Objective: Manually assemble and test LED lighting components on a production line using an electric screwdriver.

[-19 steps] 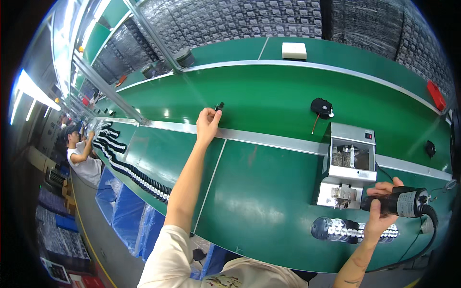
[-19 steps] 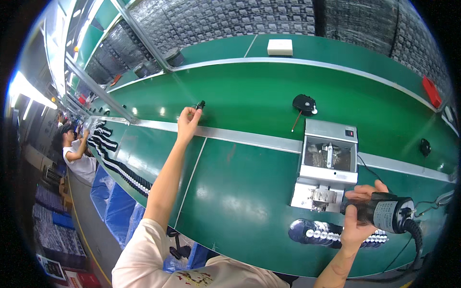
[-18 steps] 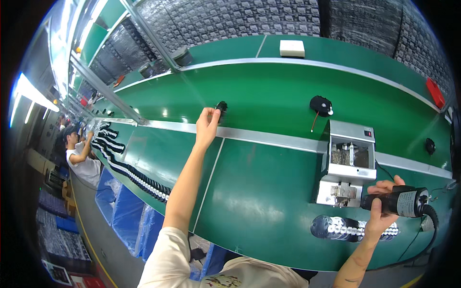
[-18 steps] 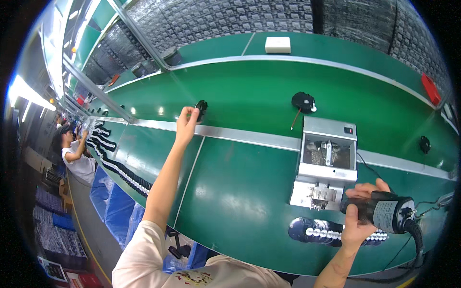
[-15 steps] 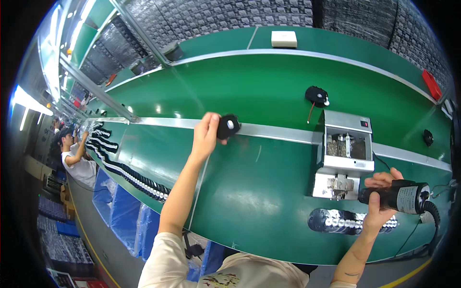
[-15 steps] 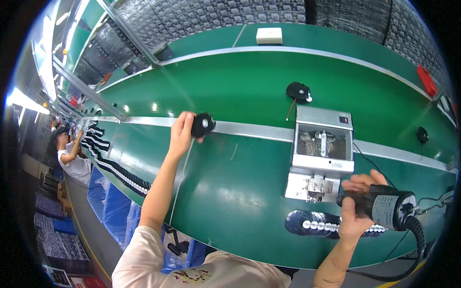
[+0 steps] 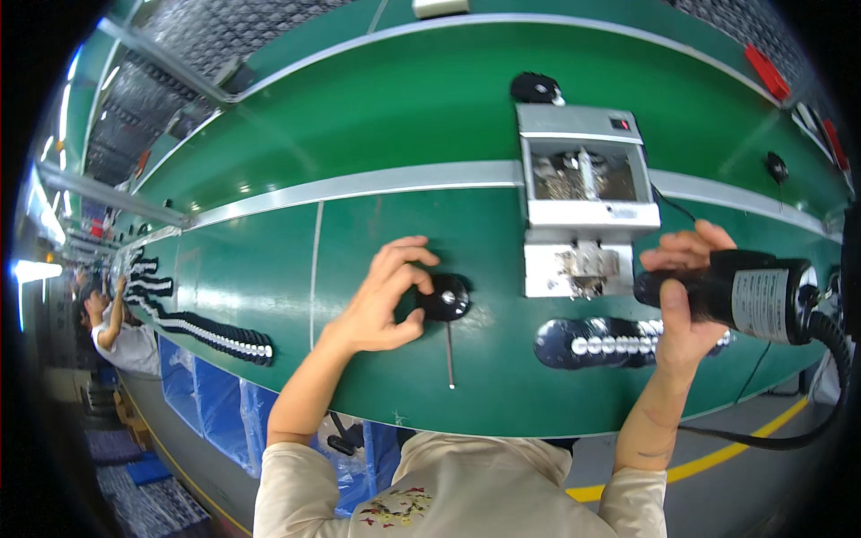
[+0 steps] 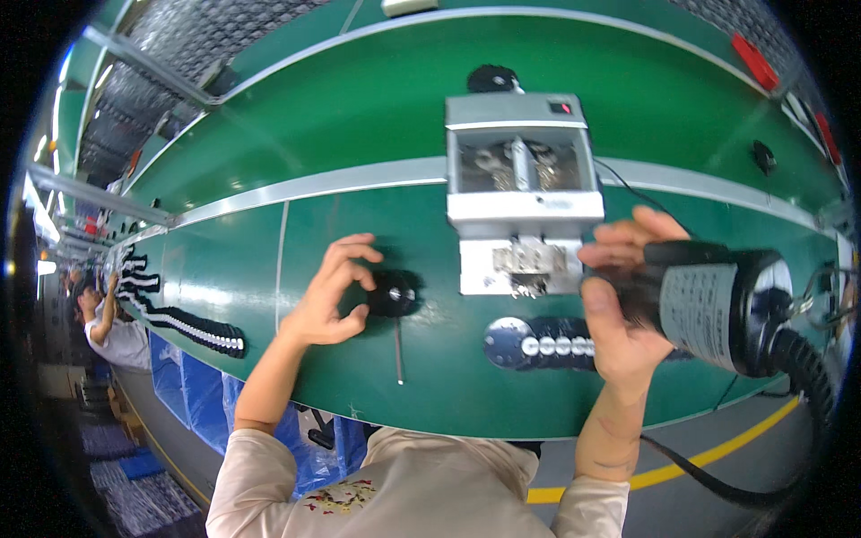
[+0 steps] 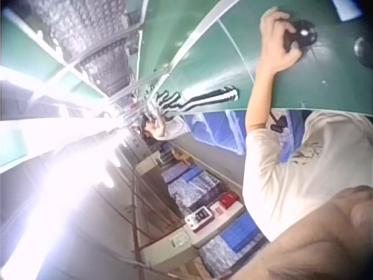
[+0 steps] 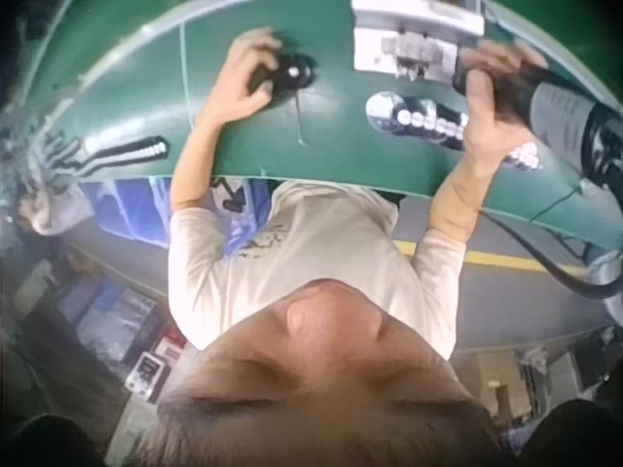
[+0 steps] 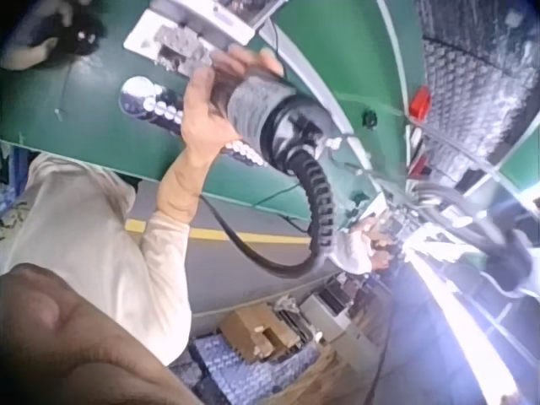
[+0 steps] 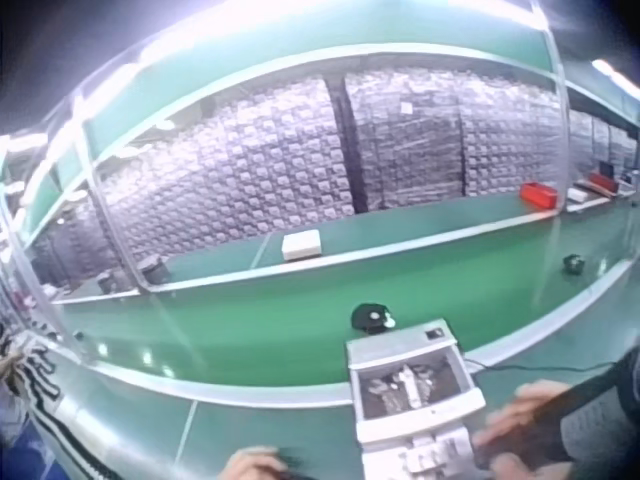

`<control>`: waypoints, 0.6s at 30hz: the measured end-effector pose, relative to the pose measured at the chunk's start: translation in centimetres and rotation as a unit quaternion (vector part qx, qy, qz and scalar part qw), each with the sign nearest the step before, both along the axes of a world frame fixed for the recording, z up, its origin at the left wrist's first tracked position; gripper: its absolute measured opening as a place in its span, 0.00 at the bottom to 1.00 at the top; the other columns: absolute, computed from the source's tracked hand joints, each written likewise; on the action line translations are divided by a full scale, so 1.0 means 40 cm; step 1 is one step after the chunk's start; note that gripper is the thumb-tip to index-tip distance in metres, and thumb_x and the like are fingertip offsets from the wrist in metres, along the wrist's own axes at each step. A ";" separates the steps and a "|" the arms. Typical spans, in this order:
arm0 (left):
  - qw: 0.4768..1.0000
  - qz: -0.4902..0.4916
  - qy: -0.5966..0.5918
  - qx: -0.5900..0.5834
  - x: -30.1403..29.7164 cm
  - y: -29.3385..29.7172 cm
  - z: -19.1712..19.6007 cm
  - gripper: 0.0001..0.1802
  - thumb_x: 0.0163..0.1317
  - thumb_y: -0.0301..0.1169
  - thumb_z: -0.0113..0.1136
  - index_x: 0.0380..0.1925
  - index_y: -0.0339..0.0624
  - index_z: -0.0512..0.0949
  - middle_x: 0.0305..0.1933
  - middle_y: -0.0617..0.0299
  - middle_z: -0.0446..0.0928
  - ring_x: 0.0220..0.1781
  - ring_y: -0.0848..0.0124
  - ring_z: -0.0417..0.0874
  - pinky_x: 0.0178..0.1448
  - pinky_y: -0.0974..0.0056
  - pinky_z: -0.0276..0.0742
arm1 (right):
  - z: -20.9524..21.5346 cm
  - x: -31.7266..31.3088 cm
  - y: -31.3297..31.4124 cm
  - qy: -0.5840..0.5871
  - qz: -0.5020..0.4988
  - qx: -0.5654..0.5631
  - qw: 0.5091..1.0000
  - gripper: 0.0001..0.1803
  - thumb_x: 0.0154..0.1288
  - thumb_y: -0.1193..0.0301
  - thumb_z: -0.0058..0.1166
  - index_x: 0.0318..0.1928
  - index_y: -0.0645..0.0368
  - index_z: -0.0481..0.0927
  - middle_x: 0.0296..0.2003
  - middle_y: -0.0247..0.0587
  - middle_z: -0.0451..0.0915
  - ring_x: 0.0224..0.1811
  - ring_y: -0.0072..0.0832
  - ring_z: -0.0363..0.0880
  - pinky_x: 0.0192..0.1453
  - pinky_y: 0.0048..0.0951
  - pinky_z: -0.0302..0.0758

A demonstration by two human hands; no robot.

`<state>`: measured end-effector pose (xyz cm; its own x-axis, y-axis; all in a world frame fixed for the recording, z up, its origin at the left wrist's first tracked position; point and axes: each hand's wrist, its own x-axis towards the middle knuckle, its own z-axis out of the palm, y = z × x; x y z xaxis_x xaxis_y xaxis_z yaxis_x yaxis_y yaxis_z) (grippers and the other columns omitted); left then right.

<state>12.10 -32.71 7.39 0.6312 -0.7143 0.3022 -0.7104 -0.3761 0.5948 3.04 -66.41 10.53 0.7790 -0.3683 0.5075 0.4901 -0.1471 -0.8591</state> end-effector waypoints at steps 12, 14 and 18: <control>0.989 -0.139 0.003 -0.048 -0.147 -0.217 -0.055 0.15 0.48 0.25 0.74 0.38 0.44 0.85 0.50 0.55 0.72 0.58 0.49 0.77 0.56 0.53 0.80 | 0.015 0.007 0.012 0.007 -0.013 -0.047 0.999 0.33 0.62 0.66 0.64 0.63 0.68 0.68 0.45 0.48 0.80 0.41 0.33 0.84 0.48 0.30 0.80; 0.987 -0.150 0.005 -0.050 -0.159 -0.240 -0.059 0.15 0.49 0.25 0.73 0.40 0.45 0.85 0.51 0.55 0.73 0.59 0.50 0.77 0.56 0.54 0.80 | 0.004 0.006 0.001 -0.007 0.020 -0.038 0.999 0.33 0.59 0.76 0.63 0.65 0.67 0.66 0.47 0.47 0.79 0.43 0.29 0.83 0.49 0.27 0.78; 0.987 -0.155 -0.001 -0.031 -0.160 -0.254 -0.061 0.16 0.51 0.25 0.70 0.42 0.48 0.86 0.55 0.55 0.73 0.60 0.50 0.76 0.57 0.54 0.80 | 0.016 0.008 0.014 0.007 -0.017 -0.039 0.999 0.36 0.62 0.60 0.66 0.63 0.69 0.68 0.43 0.48 0.81 0.41 0.33 0.85 0.48 0.31 0.80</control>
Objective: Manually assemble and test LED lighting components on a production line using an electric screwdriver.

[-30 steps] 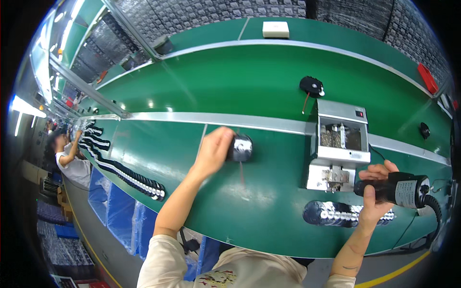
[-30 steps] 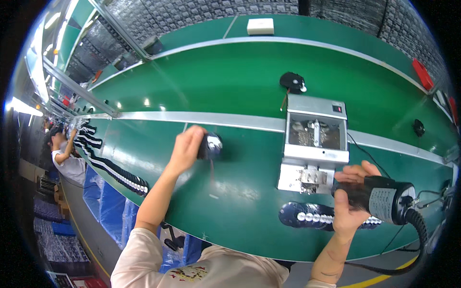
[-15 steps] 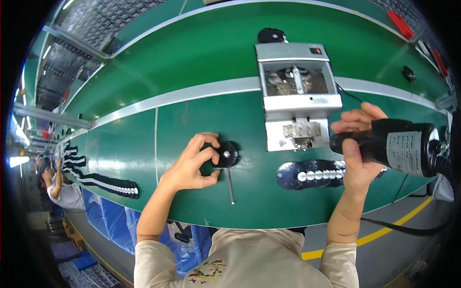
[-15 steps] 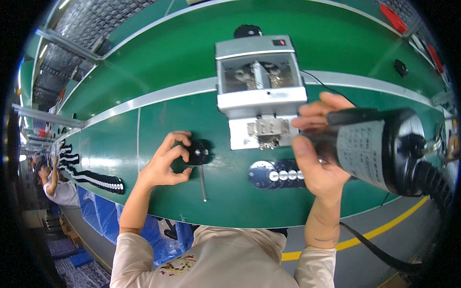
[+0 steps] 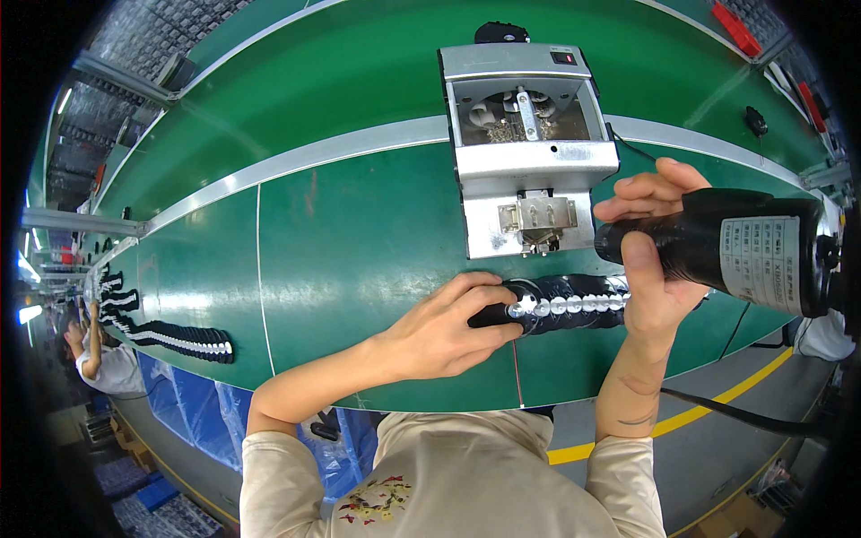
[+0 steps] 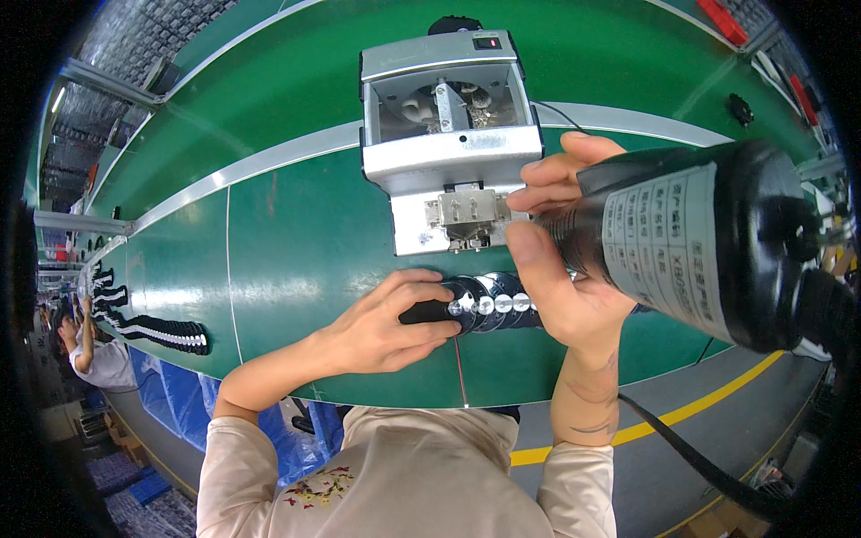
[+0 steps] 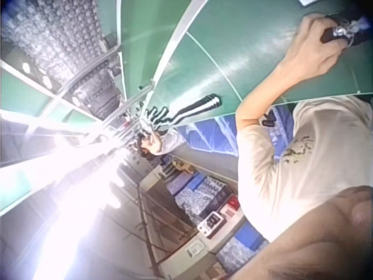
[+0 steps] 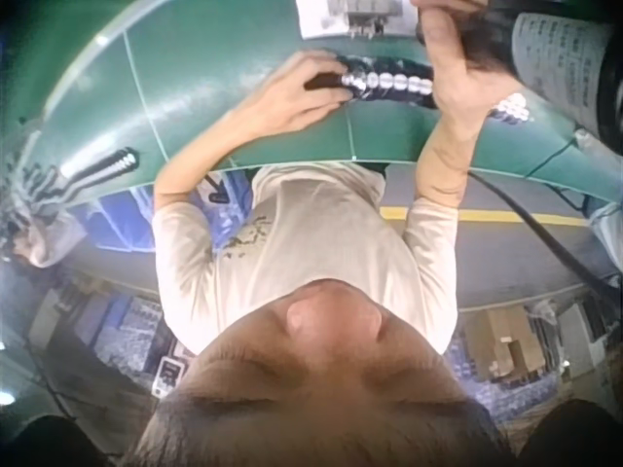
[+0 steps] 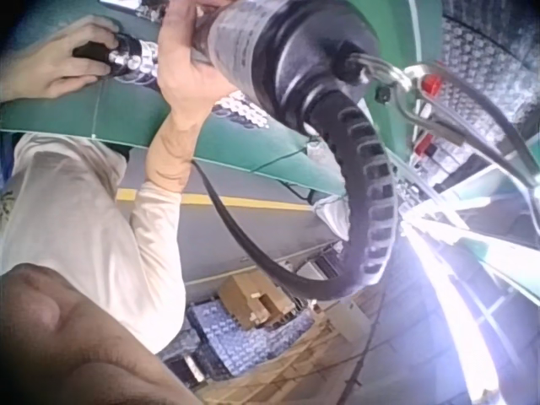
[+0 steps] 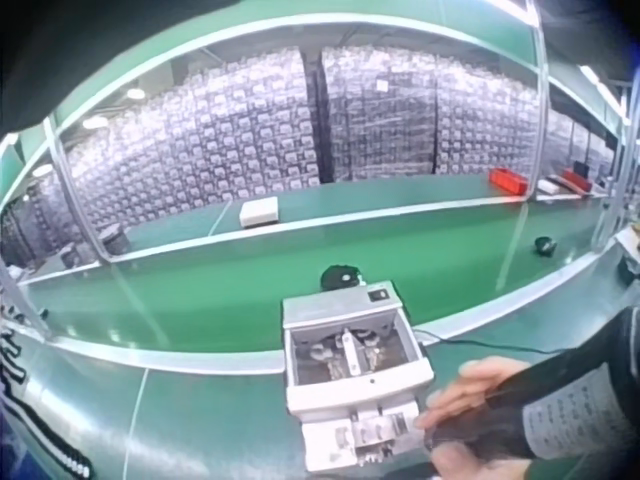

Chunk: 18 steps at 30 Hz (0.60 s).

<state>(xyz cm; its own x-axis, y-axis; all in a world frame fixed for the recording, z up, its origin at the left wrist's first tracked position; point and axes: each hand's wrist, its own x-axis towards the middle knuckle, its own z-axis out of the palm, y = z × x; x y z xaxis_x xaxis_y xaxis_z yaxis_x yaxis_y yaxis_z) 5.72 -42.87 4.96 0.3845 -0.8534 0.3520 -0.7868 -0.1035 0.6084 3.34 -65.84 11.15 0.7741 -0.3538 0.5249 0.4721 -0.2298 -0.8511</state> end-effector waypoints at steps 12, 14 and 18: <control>1.000 -0.013 -0.028 0.003 0.013 0.001 -0.004 0.20 0.46 0.27 0.69 0.44 0.52 0.86 0.57 0.60 0.76 0.59 0.53 0.75 0.53 0.55 0.80 | 0.073 -0.038 -0.038 -0.137 0.159 0.027 0.977 0.46 0.67 0.57 0.58 0.75 0.65 0.50 0.29 0.41 0.75 0.22 0.28 0.73 0.29 0.31 0.72; 1.000 -0.016 -0.026 -0.003 0.014 -0.001 -0.010 0.21 0.46 0.27 0.69 0.44 0.53 0.86 0.57 0.60 0.76 0.59 0.53 0.75 0.53 0.54 0.79 | 0.082 -0.023 -0.041 -0.159 0.210 0.026 0.964 0.45 0.67 0.60 0.56 0.77 0.61 0.48 0.29 0.39 0.74 0.23 0.26 0.72 0.29 0.29 0.70; 1.000 -0.013 -0.026 -0.001 0.010 0.004 -0.021 0.26 0.42 0.29 0.72 0.46 0.53 0.84 0.57 0.60 0.73 0.61 0.53 0.71 0.56 0.52 0.77 | 0.096 0.014 -0.031 -0.166 0.287 0.070 0.941 0.43 0.67 0.64 0.55 0.77 0.55 0.50 0.30 0.37 0.71 0.25 0.24 0.71 0.32 0.28 0.67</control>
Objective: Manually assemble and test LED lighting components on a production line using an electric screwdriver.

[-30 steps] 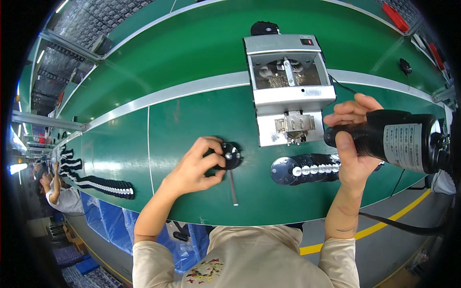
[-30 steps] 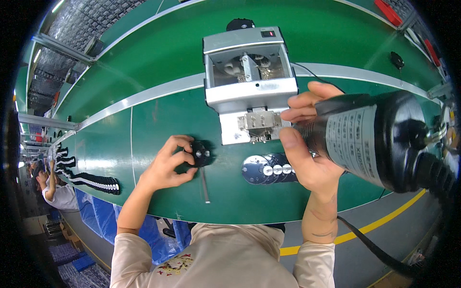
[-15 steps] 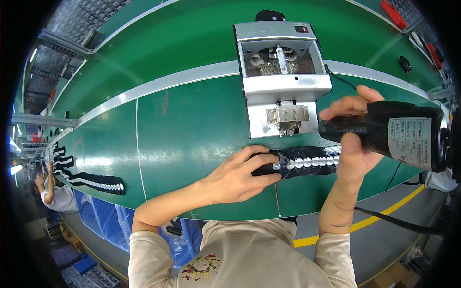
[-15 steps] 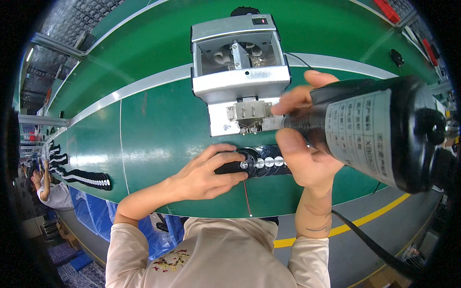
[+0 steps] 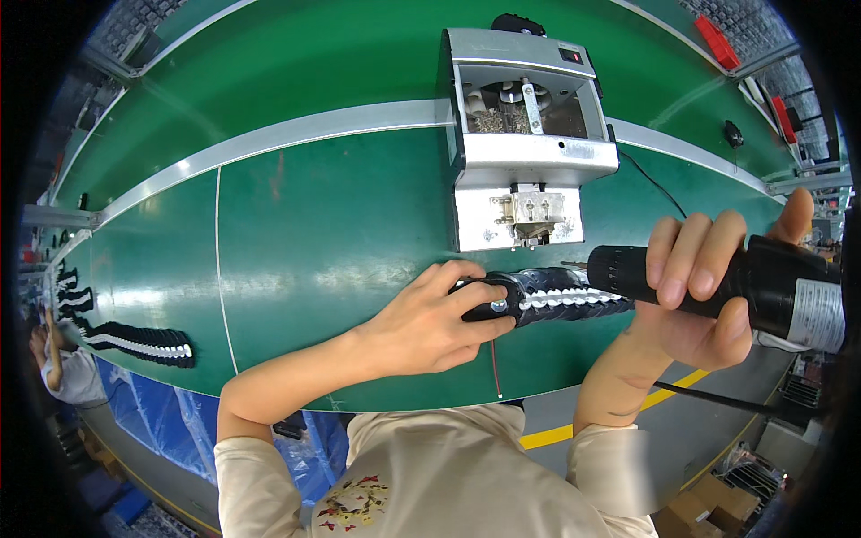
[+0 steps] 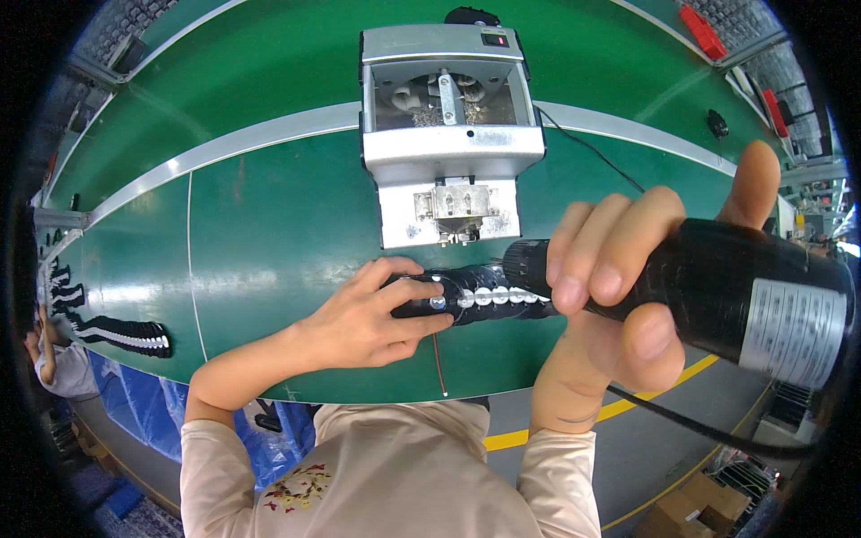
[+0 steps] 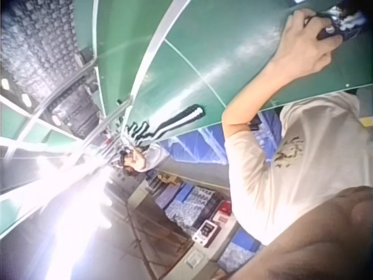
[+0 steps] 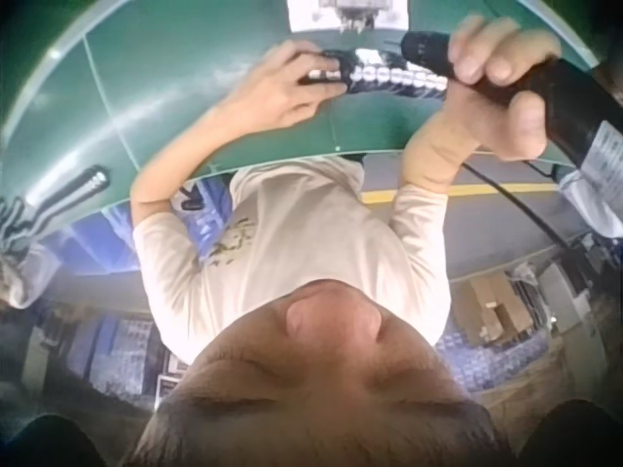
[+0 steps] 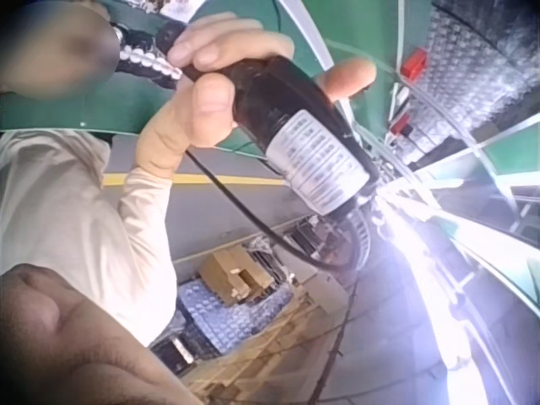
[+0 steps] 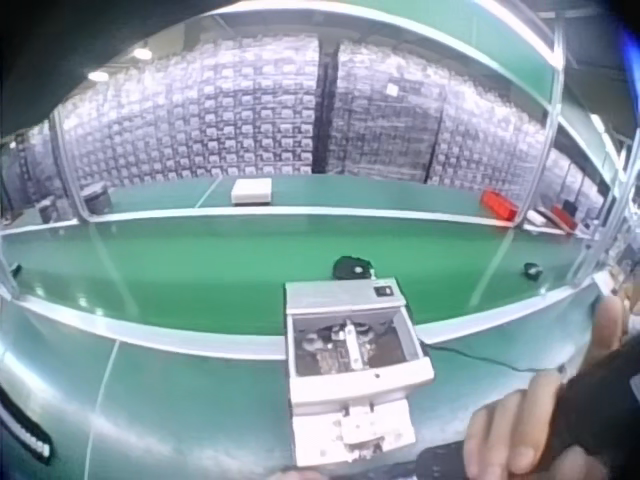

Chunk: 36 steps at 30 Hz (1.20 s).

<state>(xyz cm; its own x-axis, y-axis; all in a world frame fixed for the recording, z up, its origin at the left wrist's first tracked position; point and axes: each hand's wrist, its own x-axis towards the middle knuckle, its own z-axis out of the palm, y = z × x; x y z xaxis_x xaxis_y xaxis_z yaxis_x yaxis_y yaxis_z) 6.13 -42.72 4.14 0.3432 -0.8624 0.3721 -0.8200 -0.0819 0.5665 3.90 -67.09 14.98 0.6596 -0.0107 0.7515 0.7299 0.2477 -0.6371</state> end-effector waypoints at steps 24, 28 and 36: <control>0.999 0.019 0.014 -0.049 -0.009 -0.011 -0.043 0.17 0.51 0.29 0.68 0.44 0.53 0.84 0.53 0.56 0.74 0.61 0.52 0.76 0.61 0.49 0.74 | -0.002 0.058 0.145 0.122 -0.136 -0.014 0.983 0.30 0.63 0.73 0.50 0.66 0.58 0.62 0.25 0.36 0.66 0.16 0.22 0.64 0.22 0.29 0.68; 0.999 0.022 0.000 -0.049 -0.008 -0.013 -0.045 0.16 0.51 0.29 0.66 0.43 0.53 0.84 0.53 0.57 0.74 0.61 0.52 0.76 0.62 0.49 0.73 | -0.018 -0.008 0.123 0.120 -0.088 0.031 0.988 0.32 0.62 0.75 0.60 0.64 0.53 0.60 0.24 0.36 0.70 0.16 0.27 0.69 0.21 0.32 0.71; 0.999 0.027 0.002 -0.036 -0.008 -0.008 -0.034 0.15 0.53 0.30 0.62 0.42 0.54 0.85 0.54 0.58 0.74 0.60 0.55 0.76 0.63 0.52 0.72 | -0.056 -0.059 0.147 0.173 -0.097 0.065 0.978 0.31 0.59 0.79 0.64 0.59 0.53 0.62 0.23 0.39 0.73 0.17 0.30 0.72 0.24 0.34 0.73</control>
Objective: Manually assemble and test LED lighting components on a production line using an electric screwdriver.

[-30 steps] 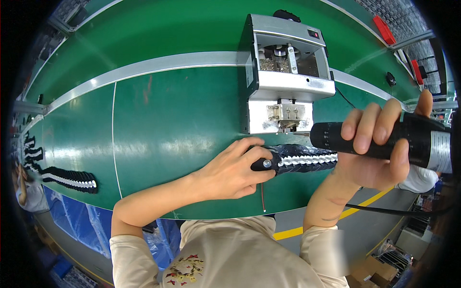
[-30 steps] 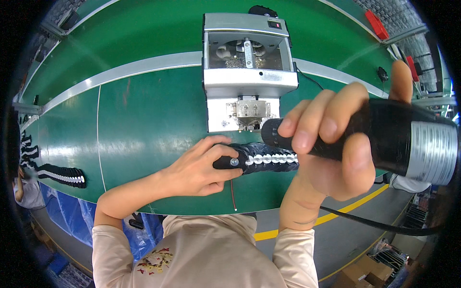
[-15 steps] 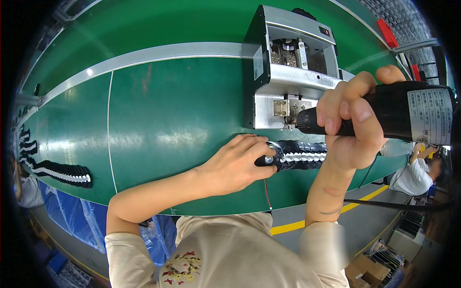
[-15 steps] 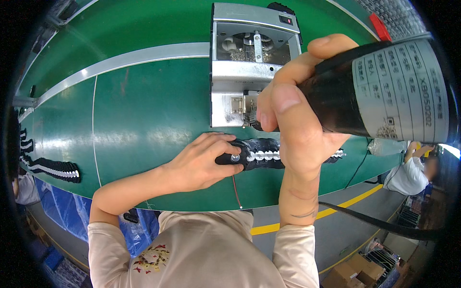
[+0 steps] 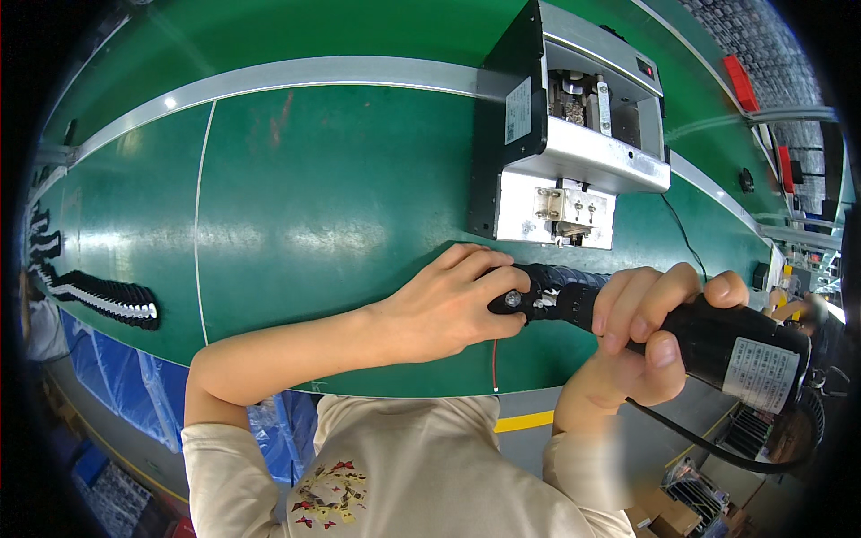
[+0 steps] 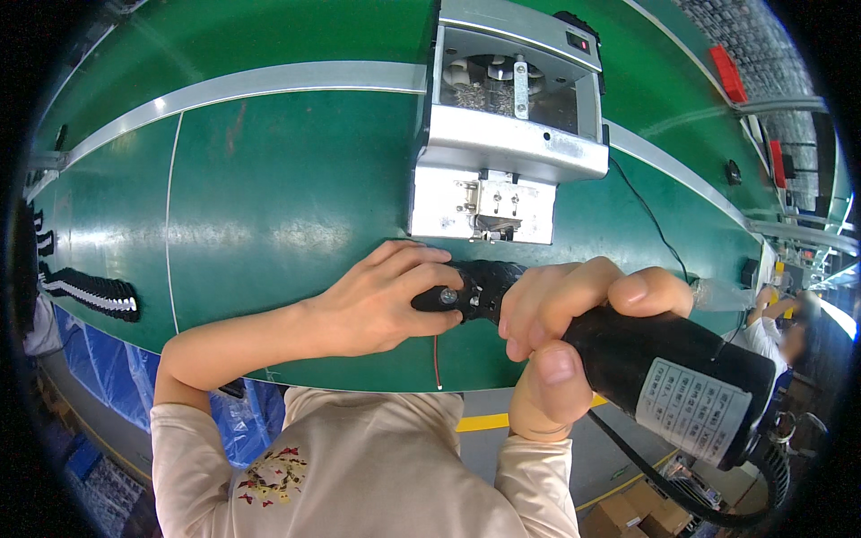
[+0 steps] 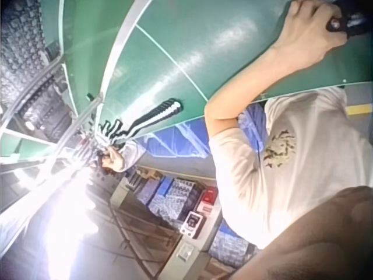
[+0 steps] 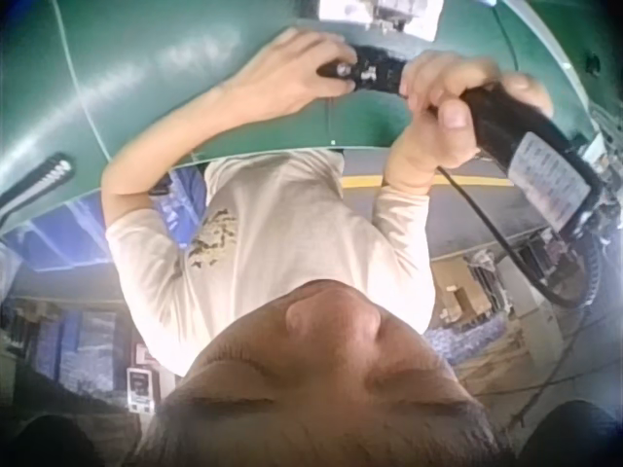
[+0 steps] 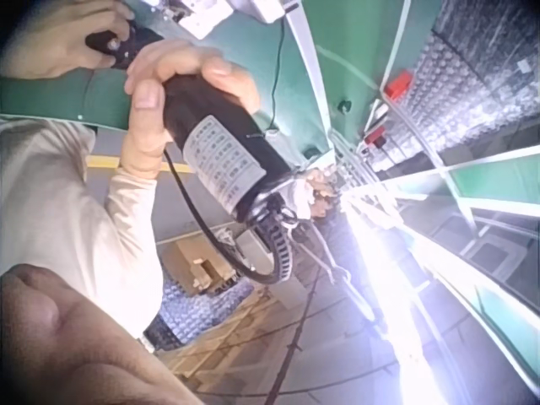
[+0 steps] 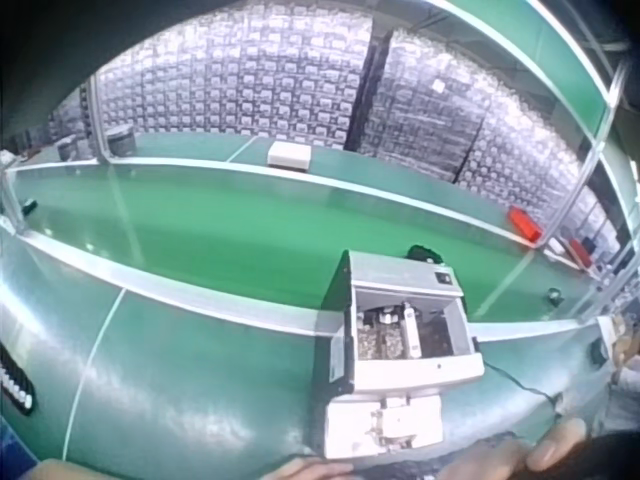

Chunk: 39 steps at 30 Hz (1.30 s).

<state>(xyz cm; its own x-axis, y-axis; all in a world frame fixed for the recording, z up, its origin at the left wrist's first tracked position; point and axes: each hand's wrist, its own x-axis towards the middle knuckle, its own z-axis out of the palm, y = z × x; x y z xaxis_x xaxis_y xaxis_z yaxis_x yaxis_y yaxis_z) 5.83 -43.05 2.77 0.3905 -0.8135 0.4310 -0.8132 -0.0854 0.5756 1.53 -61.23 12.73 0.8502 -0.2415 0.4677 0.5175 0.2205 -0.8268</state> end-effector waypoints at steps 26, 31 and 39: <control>0.999 0.025 0.016 -0.029 -0.015 -0.007 -0.005 0.12 0.51 0.29 0.61 0.37 0.52 0.86 0.52 0.57 0.75 0.60 0.57 0.75 0.68 0.51 0.67 | -0.023 0.000 0.003 0.010 0.032 -0.027 0.999 0.30 0.57 0.76 0.67 0.55 0.56 0.62 0.22 0.37 0.70 0.18 0.27 0.71 0.24 0.32 0.73; 0.999 0.016 0.000 -0.032 -0.018 -0.010 -0.021 0.14 0.51 0.28 0.61 0.39 0.53 0.85 0.53 0.56 0.75 0.61 0.56 0.75 0.66 0.51 0.67 | 0.049 0.053 -0.034 -0.087 0.000 -0.030 0.996 0.36 0.64 0.73 0.55 0.71 0.54 0.57 0.25 0.37 0.69 0.17 0.27 0.69 0.22 0.33 0.71; 0.999 0.025 -0.007 -0.025 -0.018 0.006 -0.022 0.16 0.50 0.28 0.65 0.41 0.54 0.84 0.53 0.59 0.74 0.59 0.56 0.77 0.62 0.53 0.69 | 0.061 0.132 -0.011 -0.052 -0.040 -0.057 0.996 0.32 0.60 0.77 0.52 0.66 0.58 0.61 0.24 0.38 0.68 0.16 0.25 0.67 0.23 0.32 0.72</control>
<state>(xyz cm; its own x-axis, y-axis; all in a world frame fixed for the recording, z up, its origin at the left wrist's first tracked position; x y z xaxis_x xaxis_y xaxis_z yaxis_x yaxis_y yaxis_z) 5.13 -42.80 1.90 0.4249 -0.7698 0.4764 -0.8161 -0.0980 0.5695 6.80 -61.66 15.16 0.7757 -0.2466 0.5810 0.6141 0.0825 -0.7849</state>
